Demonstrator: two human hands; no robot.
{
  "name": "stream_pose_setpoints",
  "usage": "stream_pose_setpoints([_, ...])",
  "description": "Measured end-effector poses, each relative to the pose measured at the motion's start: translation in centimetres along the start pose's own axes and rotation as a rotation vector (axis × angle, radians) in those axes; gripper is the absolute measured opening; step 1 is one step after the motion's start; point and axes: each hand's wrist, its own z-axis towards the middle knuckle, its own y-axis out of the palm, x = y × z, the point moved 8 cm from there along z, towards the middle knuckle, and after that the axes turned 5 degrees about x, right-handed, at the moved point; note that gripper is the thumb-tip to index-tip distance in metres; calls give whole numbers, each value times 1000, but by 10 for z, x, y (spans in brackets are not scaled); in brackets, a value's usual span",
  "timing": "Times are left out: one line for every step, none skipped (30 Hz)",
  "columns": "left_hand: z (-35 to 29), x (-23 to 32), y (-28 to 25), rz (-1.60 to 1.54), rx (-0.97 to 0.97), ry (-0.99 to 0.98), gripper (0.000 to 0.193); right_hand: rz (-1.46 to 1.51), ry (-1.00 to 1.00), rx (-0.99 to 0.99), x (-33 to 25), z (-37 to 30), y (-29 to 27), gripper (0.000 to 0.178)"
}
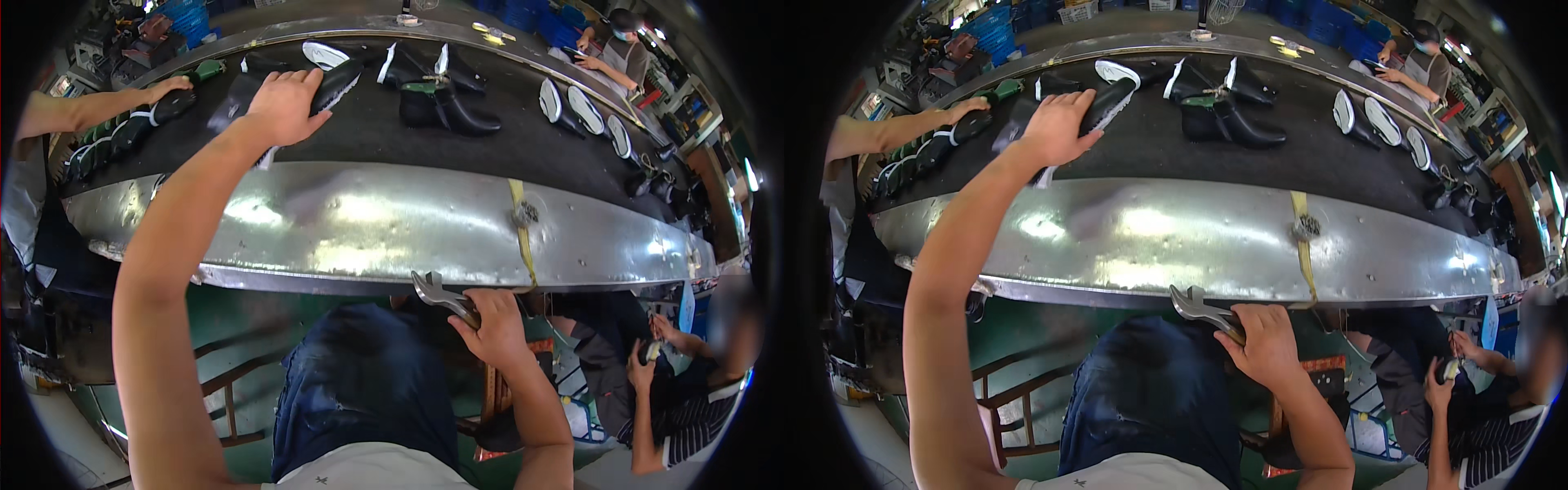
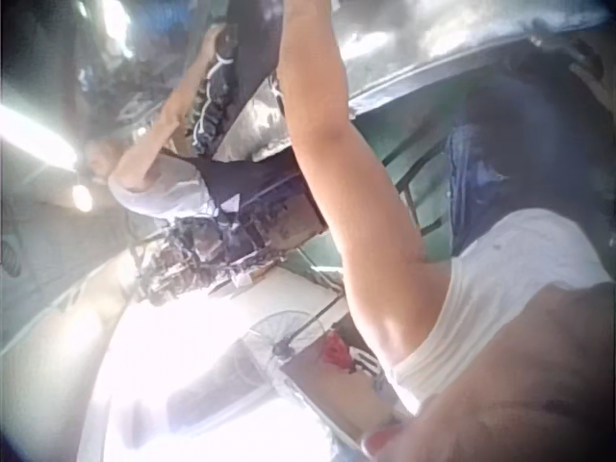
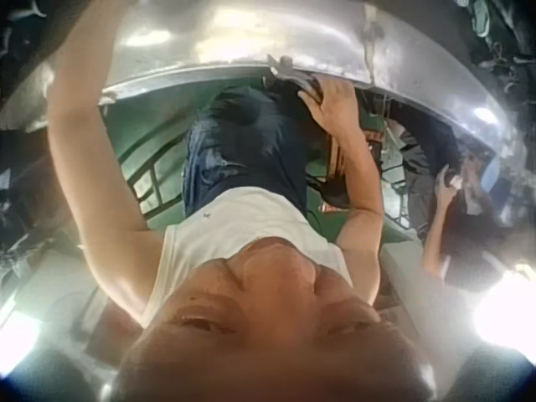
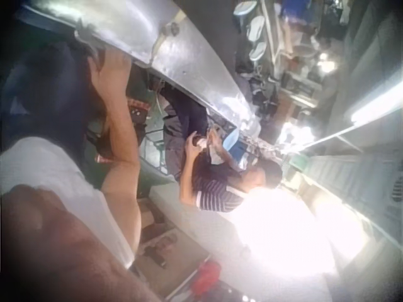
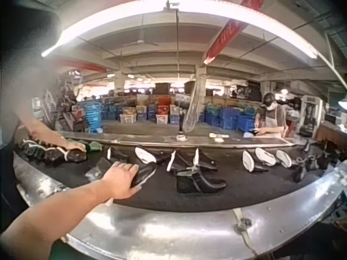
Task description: Manually lasting shoes by pulling and securing uppers to soles using pliers and a hammer.
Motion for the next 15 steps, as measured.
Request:
stream_pose_setpoints([14,-7,28,109,-76,22,76,-18,-3,9,3,13,-1,44])
stream_pose_setpoints([13,-11,59,120,-128,29,78,-4,33,-3,8,22,-2,44])
stream_pose_setpoints([8,-8,88,131,-128,45,80,14,64,-13,14,30,-5,44])
stream_pose_setpoints([4,-8,119,156,-193,39,83,29,94,-24,19,38,-8,43])
stream_pose_setpoints([-1,-3,143,43,-205,2,84,42,147,-37,26,45,-13,43])
stream_pose_setpoints([-15,1,171,-69,-363,-61,85,57,190,-24,36,55,-19,41])
stream_pose_setpoints([-17,-8,171,-132,-240,-128,75,73,236,-14,47,65,-26,39])
stream_pose_setpoints([-27,-6,171,-197,-173,-110,68,93,292,0,57,74,-32,37])
stream_pose_setpoints([-37,-5,168,-274,-127,-93,62,64,359,-9,70,85,-36,34])
stream_pose_setpoints([-47,-4,164,-319,-105,-98,57,38,431,-14,88,99,-41,31])
stream_pose_setpoints([-57,-9,168,-428,-201,-206,49,31,489,-12,105,118,-44,29])
stream_pose_setpoints([-66,-13,172,-505,-284,-319,45,-7,464,7,119,143,-45,26])
stream_pose_setpoints([-66,-7,155,-503,-149,-217,42,-25,425,27,133,170,-44,25])
stream_pose_setpoints([-62,-7,150,-520,-108,-215,41,-3,492,-29,156,197,-36,25])
stream_pose_setpoints([-61,-7,149,-526,-112,-230,40,-3,566,-96,181,223,-26,25])
